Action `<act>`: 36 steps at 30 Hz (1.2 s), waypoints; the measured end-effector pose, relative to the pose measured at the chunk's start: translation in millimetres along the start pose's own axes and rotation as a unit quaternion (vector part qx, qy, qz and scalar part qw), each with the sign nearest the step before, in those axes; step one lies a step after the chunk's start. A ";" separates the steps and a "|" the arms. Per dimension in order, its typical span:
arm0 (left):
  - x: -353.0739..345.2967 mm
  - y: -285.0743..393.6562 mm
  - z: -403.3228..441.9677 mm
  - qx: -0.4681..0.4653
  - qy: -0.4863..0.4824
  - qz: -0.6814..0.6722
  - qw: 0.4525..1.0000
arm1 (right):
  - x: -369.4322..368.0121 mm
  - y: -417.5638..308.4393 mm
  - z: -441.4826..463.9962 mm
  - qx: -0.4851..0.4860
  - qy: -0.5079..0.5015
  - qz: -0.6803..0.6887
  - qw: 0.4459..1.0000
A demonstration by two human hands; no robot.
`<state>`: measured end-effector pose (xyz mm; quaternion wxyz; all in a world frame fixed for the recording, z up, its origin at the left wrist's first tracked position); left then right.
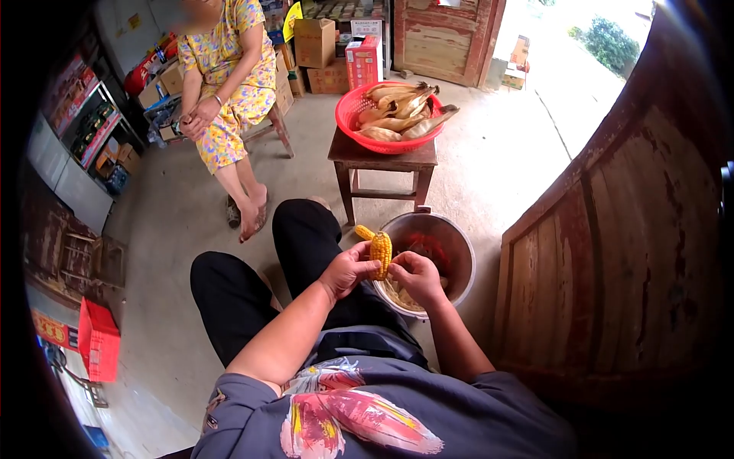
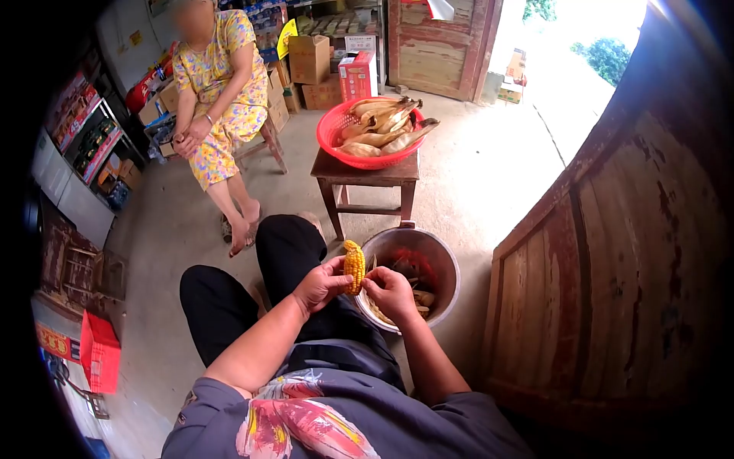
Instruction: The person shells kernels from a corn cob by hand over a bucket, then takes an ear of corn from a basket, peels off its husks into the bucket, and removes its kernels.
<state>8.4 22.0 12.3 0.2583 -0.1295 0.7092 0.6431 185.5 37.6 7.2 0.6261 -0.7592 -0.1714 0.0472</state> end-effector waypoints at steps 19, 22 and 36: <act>2.6 -3.9 -0.1 0.014 0.007 0.015 1.000 | 38.4 40.6 2.6 0.021 0.130 -0.246 0.960; 0.3 -6.5 0.4 0.010 -0.004 0.012 1.000 | 30.3 18.2 -6.5 0.027 0.075 -0.083 0.993; 0.2 -4.4 1.4 -0.014 -0.010 0.037 0.999 | 14.4 -7.8 -2.8 0.066 0.088 -0.102 0.989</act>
Point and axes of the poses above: each hand's wrist, its own z-axis towards the middle knuckle, its own x-axis out of the back of the hand, y = z × x, the point moved 3 cm from there along z, towards the middle knuckle, and after that the axes turned 15 degrees about -x, right-handed, at the moved point
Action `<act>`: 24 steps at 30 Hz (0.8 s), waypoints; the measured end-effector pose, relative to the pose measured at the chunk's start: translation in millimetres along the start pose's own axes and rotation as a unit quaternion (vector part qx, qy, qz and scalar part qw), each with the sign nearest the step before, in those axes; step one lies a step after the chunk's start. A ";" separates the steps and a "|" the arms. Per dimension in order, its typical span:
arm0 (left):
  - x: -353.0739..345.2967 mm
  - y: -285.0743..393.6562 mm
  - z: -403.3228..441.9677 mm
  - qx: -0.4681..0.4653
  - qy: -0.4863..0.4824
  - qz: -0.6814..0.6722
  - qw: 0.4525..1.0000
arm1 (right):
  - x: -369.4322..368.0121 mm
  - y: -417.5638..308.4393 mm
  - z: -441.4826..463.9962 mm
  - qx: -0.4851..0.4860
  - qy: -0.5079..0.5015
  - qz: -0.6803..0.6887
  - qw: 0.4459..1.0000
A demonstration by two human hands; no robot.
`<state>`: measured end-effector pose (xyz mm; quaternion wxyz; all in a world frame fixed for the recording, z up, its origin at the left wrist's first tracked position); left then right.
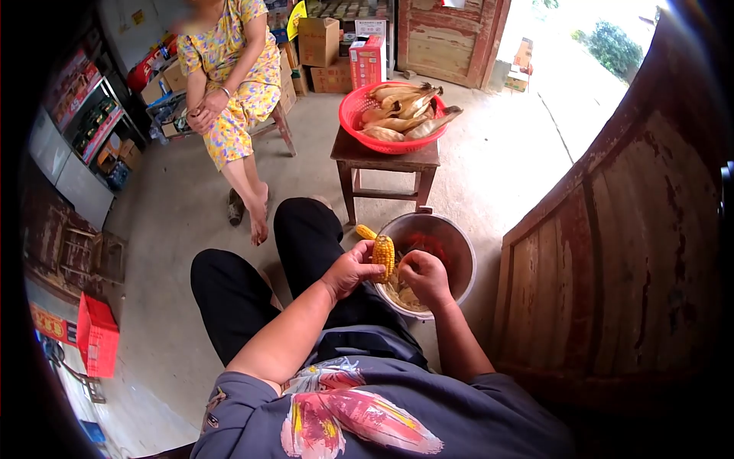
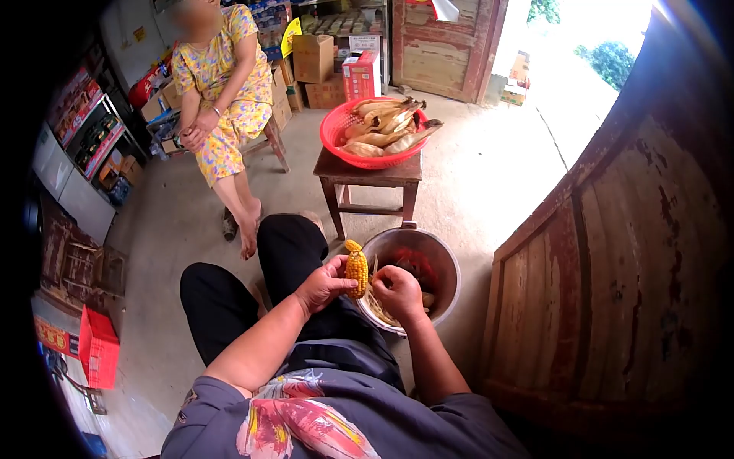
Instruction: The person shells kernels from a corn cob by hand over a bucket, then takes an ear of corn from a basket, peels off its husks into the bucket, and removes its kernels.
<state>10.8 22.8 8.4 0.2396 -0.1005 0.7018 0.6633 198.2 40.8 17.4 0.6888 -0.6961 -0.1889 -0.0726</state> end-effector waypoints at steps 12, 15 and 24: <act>0.5 -2.9 1.8 0.004 0.001 0.007 1.000 | 11.4 1.3 -1.7 0.023 -0.046 -0.012 0.999; -0.3 -2.2 1.8 0.003 0.003 0.014 1.000 | 3.0 -2.6 -3.8 0.030 -0.052 -0.014 0.998; -1.7 0.3 0.6 -0.007 -0.005 0.016 1.000 | -0.1 -12.4 -3.9 0.074 -0.011 -0.018 0.997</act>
Point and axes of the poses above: each hand's wrist, its own z-axis towards the middle knuckle, its own x-axis out of the back of the hand, y = z × x, the point moved 3 cm from there along z, towards the middle knuckle, and after that the axes turned 15 degrees about -x, right-handed, at the moved point
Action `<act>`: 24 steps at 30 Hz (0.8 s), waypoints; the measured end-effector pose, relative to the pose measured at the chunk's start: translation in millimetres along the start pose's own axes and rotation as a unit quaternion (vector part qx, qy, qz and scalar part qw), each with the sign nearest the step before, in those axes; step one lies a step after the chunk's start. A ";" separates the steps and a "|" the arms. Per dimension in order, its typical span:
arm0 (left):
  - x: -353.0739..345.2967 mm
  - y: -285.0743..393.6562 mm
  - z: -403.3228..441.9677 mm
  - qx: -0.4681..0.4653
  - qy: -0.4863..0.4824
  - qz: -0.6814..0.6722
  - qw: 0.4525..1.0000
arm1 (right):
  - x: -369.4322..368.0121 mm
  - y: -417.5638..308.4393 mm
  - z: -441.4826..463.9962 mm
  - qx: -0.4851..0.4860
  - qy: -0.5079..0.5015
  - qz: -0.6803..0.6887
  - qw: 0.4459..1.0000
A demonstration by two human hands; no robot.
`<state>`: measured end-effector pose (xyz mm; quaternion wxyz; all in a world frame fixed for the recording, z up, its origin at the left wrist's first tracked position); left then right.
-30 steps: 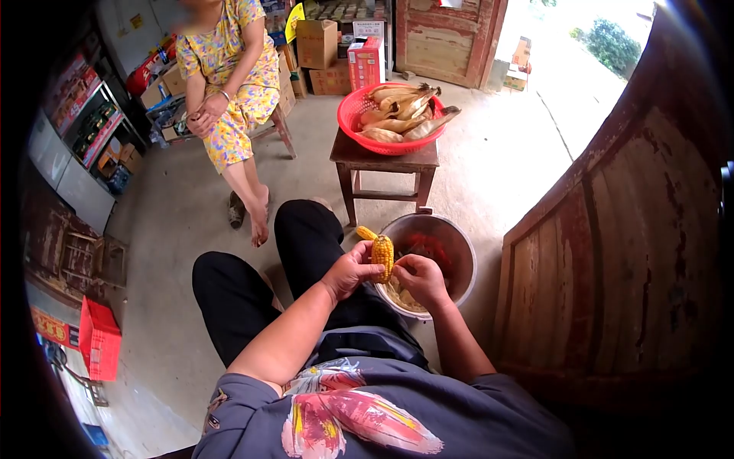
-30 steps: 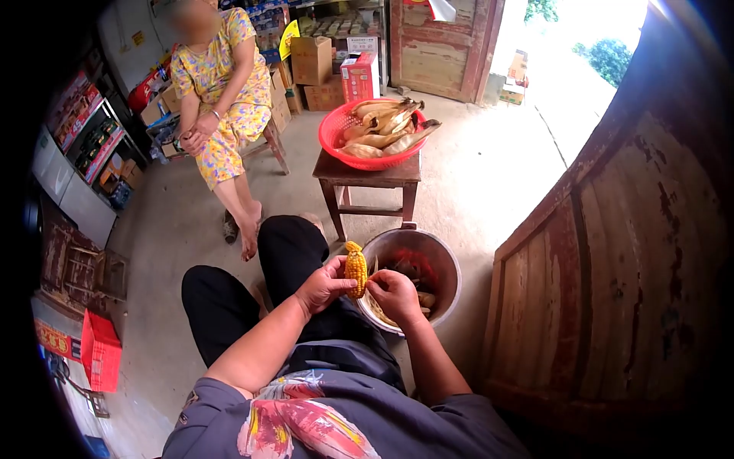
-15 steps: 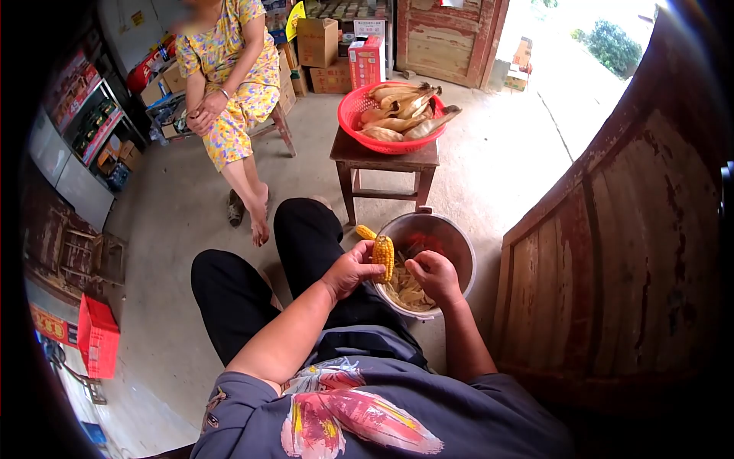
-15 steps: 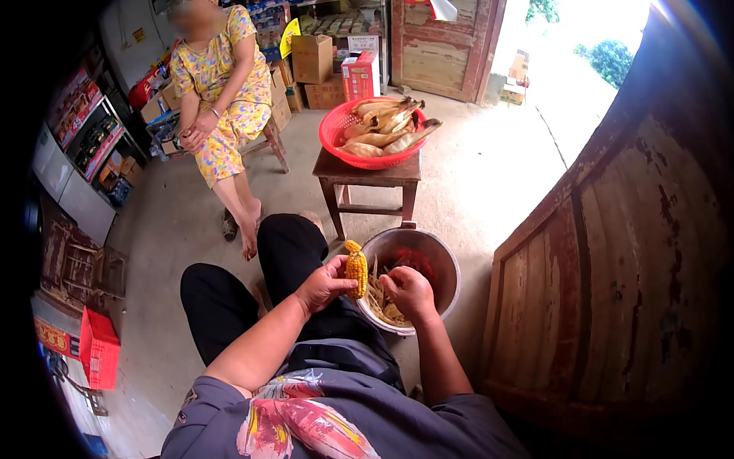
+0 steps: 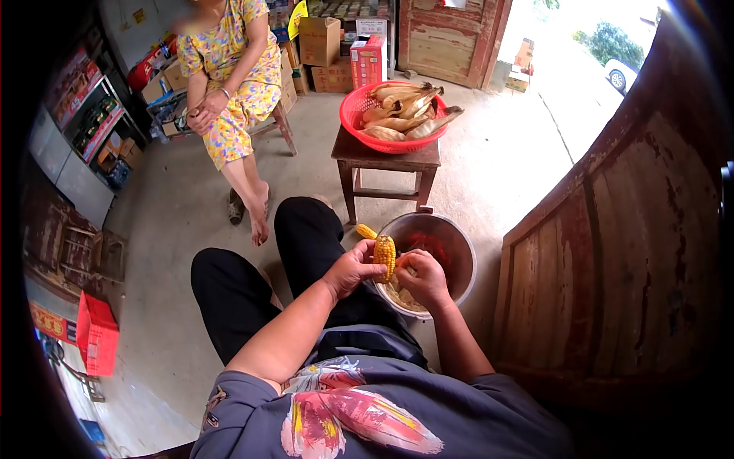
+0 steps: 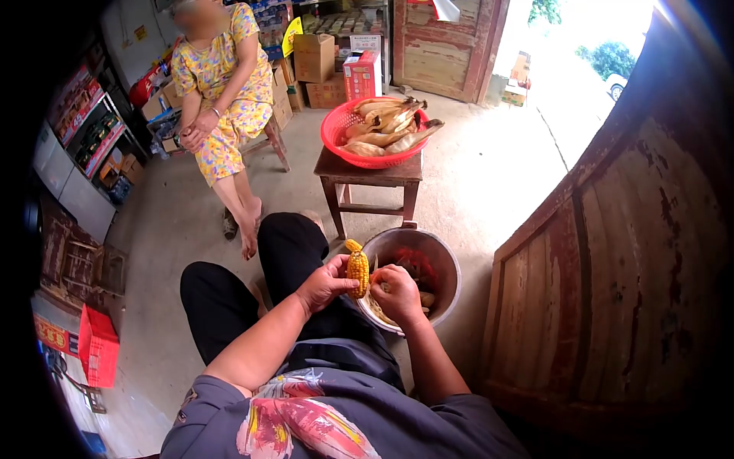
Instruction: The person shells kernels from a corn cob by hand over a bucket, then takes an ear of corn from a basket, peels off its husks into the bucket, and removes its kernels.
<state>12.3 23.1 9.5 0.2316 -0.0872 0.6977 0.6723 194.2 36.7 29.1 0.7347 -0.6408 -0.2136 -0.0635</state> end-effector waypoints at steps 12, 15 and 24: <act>2.6 -6.3 0.0 0.022 -0.035 0.047 0.998 | 20.2 10.9 8.9 0.054 0.099 -0.055 0.992; 2.7 -7.1 0.1 0.012 -0.039 0.050 0.998 | 26.3 15.6 10.1 0.045 0.110 -0.082 0.990; 3.1 -4.8 -0.3 0.034 0.003 0.005 0.999 | 22.9 29.6 -1.7 -0.030 0.077 -0.045 0.996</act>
Point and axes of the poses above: each hand's wrist, its own z-axis towards the middle knuckle, its own x-axis out of the back of the hand, y = z × x, the point moved 3 cm from there along z, towards the middle knuckle, and after that the axes turned 15 degrees about -x, right-handed, at the moved point
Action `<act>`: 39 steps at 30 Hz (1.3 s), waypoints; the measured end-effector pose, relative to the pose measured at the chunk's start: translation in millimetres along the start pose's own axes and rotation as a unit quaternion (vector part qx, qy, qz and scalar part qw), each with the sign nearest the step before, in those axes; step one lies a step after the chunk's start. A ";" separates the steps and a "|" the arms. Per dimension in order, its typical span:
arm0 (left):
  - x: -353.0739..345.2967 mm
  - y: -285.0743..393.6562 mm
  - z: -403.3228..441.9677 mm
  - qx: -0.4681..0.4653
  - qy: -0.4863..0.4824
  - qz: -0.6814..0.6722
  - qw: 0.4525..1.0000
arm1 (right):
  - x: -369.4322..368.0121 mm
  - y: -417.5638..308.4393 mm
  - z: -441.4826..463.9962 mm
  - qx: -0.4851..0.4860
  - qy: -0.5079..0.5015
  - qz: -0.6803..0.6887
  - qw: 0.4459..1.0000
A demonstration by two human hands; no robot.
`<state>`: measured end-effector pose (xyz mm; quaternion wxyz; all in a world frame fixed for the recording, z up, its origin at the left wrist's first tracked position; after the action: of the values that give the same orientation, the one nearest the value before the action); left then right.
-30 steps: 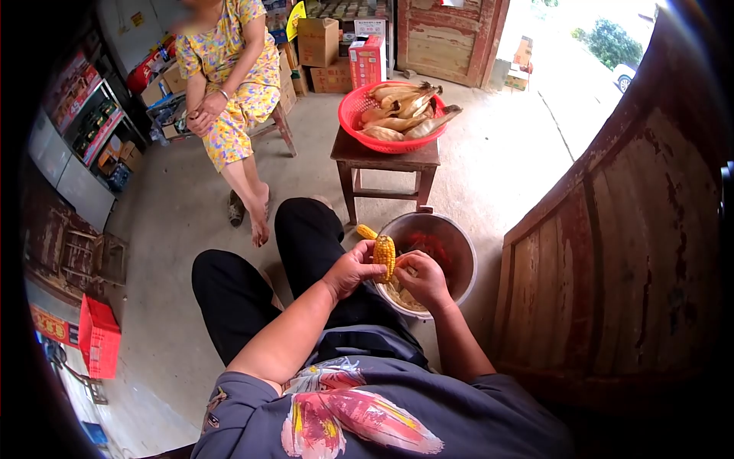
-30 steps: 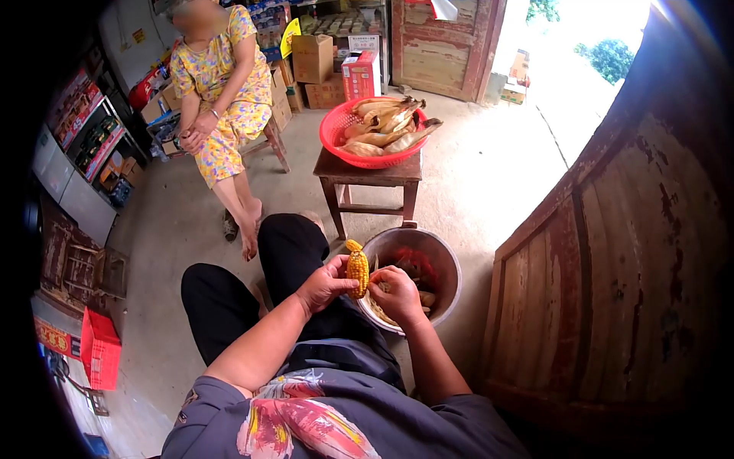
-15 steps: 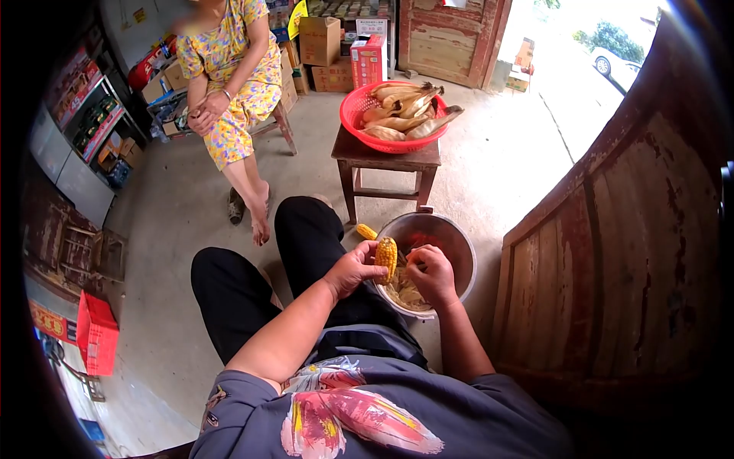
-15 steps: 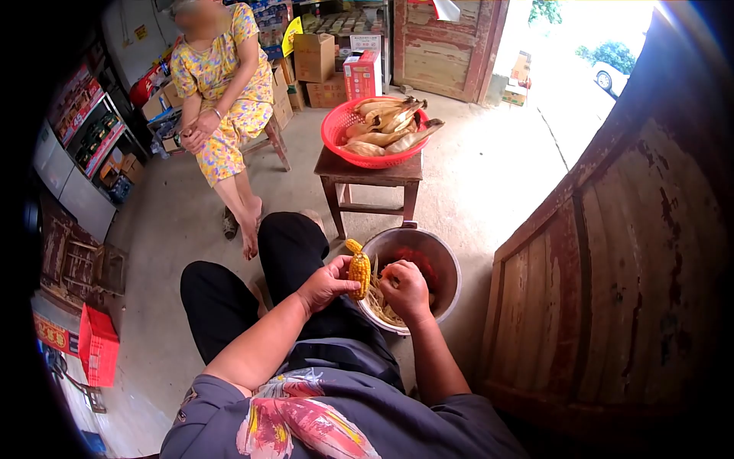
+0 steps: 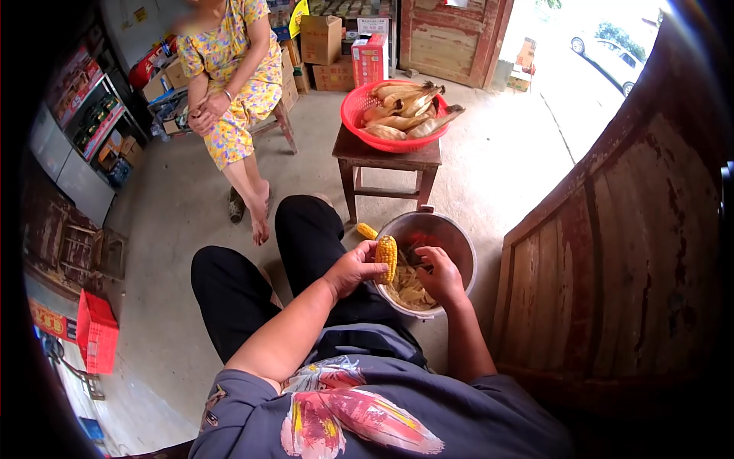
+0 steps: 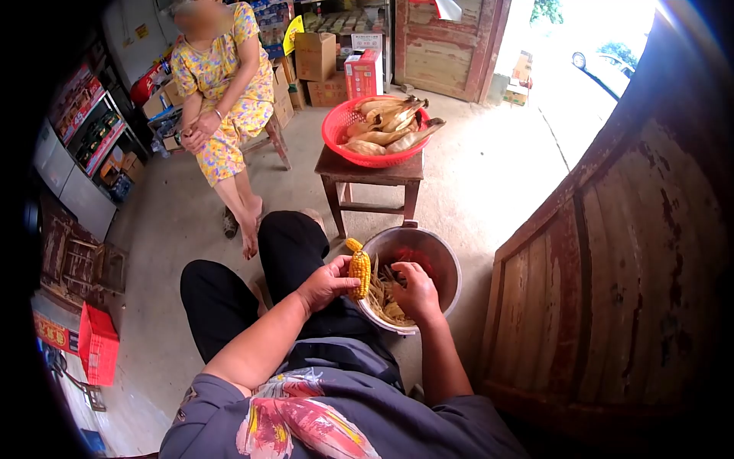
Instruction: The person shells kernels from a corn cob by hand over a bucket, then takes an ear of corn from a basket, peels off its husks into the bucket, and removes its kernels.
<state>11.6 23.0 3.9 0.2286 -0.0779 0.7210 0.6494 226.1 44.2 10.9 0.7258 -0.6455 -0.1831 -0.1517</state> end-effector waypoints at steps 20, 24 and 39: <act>-2.1 -2.8 0.1 -0.030 -0.053 0.100 0.993 | -21.1 -9.6 8.4 -0.132 -0.137 0.127 0.974; -4.2 -2.6 0.4 -0.048 -0.053 0.158 0.985 | -20.9 -7.5 7.5 -0.117 -0.120 0.118 0.979; -4.6 -1.9 -0.8 -0.044 -0.044 0.119 0.991 | -25.3 2.7 0.3 -0.107 -0.071 0.040 0.991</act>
<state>16.2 21.1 4.1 0.1774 0.0266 0.6851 0.7060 204.9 44.4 -3.1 0.6431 -0.7356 -0.1905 -0.0950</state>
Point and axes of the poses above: each hand's wrist, its own z-axis towards the middle knuckle, its own x-axis out of the back of the hand, y = z × x, the point moved 3 cm from there along z, towards the middle knuckle, and after that the axes turned 15 degrees about -x, right-handed, at the moved point
